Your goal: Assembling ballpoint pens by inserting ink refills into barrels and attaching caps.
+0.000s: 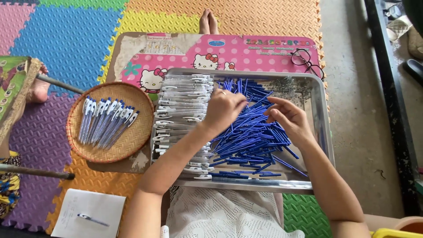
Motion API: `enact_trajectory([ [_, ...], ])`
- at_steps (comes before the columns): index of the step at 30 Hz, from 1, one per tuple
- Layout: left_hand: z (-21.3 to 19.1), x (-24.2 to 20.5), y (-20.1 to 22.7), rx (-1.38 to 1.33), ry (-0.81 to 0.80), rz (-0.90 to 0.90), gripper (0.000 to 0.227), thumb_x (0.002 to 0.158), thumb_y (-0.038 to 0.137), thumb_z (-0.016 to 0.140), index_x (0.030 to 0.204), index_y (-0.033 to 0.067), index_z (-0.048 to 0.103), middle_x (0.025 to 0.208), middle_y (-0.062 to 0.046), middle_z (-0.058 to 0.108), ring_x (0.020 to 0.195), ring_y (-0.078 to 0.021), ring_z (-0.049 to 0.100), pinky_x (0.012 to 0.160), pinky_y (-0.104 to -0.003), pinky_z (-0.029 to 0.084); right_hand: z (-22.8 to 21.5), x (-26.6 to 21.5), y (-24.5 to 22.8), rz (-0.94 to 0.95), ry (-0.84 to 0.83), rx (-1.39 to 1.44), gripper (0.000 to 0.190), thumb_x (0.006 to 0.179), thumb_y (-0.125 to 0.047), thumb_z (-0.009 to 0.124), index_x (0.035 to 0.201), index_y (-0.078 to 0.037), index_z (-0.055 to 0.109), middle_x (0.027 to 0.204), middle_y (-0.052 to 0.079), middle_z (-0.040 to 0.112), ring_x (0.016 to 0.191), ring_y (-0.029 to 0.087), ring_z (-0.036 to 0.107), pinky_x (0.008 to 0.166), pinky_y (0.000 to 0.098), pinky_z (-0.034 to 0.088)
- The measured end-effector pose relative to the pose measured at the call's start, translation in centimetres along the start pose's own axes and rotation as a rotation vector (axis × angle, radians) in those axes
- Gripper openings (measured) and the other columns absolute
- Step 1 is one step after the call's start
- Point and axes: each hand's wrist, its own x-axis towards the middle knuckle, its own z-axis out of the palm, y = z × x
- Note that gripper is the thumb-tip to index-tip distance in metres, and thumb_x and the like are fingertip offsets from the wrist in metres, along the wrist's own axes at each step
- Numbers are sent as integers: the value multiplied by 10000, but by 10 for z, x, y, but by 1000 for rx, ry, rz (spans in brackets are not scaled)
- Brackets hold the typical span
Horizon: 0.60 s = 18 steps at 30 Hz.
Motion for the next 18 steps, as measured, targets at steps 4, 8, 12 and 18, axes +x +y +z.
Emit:
enact_trajectory([
  [4, -2, 18, 46, -102, 87, 127, 104, 880, 313, 787, 899, 270, 694, 738, 65, 694, 849, -154, 705, 895, -327, 473, -1, -1, 10, -2, 51, 36, 369, 1035, -14, 634, 1377, 126, 636, 934, 214, 717, 793, 210, 727, 789, 360, 614],
  [8, 0, 43, 70, -82, 223, 239, 136, 870, 305, 818, 916, 238, 708, 758, 35, 643, 851, -167, 647, 906, -363, 466, -22, 1, 11, -115, 276, 22, 152, 1084, -21, 650, 1128, 95, 738, 865, 173, 697, 752, 154, 660, 759, 312, 591],
  [12, 13, 68, 70, -160, 208, 194, 156, 1017, 396, 688, 1090, 261, 709, 827, 54, 671, 884, -153, 678, 923, -343, 487, -73, 5, -8, -148, 612, 368, 192, 1147, -293, 537, 1064, -142, 620, 984, 129, 736, 673, 188, 738, 620, 260, 591],
  [18, 120, 57, 65, -46, -358, 178, 172, 910, 295, 830, 991, 178, 734, 966, -29, 773, 959, -284, 703, 921, -440, 510, -120, 0, 2, -3, 800, 792, 112, 1103, -277, 628, 1078, -180, 678, 924, 56, 690, 620, 111, 574, 588, 243, 529],
])
